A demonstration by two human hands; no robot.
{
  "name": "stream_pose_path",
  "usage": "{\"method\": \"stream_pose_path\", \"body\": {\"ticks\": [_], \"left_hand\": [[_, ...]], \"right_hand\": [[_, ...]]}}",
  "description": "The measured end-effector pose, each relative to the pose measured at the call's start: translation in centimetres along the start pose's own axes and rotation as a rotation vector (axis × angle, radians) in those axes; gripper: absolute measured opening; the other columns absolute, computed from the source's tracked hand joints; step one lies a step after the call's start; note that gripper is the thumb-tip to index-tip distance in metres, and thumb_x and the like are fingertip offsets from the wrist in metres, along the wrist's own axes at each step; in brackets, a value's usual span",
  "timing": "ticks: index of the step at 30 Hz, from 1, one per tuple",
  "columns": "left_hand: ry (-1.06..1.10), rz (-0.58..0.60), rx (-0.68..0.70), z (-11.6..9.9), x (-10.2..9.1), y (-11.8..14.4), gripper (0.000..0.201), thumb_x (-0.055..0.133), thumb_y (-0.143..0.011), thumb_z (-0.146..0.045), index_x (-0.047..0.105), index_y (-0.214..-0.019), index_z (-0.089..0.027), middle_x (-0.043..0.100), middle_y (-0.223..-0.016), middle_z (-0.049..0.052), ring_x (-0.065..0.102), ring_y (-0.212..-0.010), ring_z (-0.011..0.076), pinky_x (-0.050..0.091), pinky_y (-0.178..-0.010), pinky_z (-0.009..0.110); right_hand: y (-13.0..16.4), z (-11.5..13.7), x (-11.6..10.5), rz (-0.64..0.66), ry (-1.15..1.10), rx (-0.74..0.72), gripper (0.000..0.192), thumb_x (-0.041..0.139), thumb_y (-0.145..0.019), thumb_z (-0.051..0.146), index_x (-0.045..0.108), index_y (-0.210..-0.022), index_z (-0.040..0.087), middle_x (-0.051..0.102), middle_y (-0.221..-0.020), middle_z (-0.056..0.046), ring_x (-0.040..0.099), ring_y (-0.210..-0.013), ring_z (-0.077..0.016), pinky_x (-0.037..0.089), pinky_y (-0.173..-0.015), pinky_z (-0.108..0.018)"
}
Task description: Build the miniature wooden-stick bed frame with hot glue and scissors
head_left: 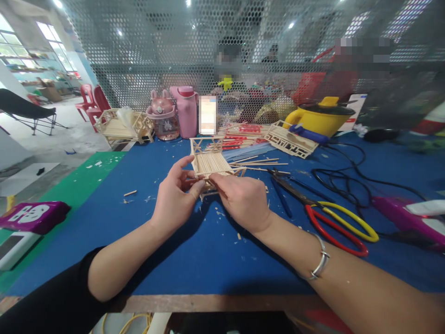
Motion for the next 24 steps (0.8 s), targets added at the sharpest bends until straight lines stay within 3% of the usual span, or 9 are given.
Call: {"method": "stream_pose_path", "body": {"ticks": [24], "left_hand": [[-0.004,-0.003,0.022,-0.26,0.06,0.07,0.053,0.064,-0.075,-0.017,0.045,-0.125,-0.019,0.063,-0.084,-0.001,0.066,-0.084,0.0131,0.053,-0.082,0.028]], "right_hand": [[0.23,-0.08,0.19,0.004,0.049,-0.033,0.026,0.046,-0.092,0.022,0.069,-0.102,0.018,0.072,-0.072,-0.002,0.061,-0.061,-0.0125,0.032,-0.057,-0.027]]}}
Point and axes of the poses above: each hand's wrist, its own y-axis away from the middle knuckle, its own x-axis out of the palm, z = x × y, the point moved 5 cm from there along -y, towards the middle knuckle
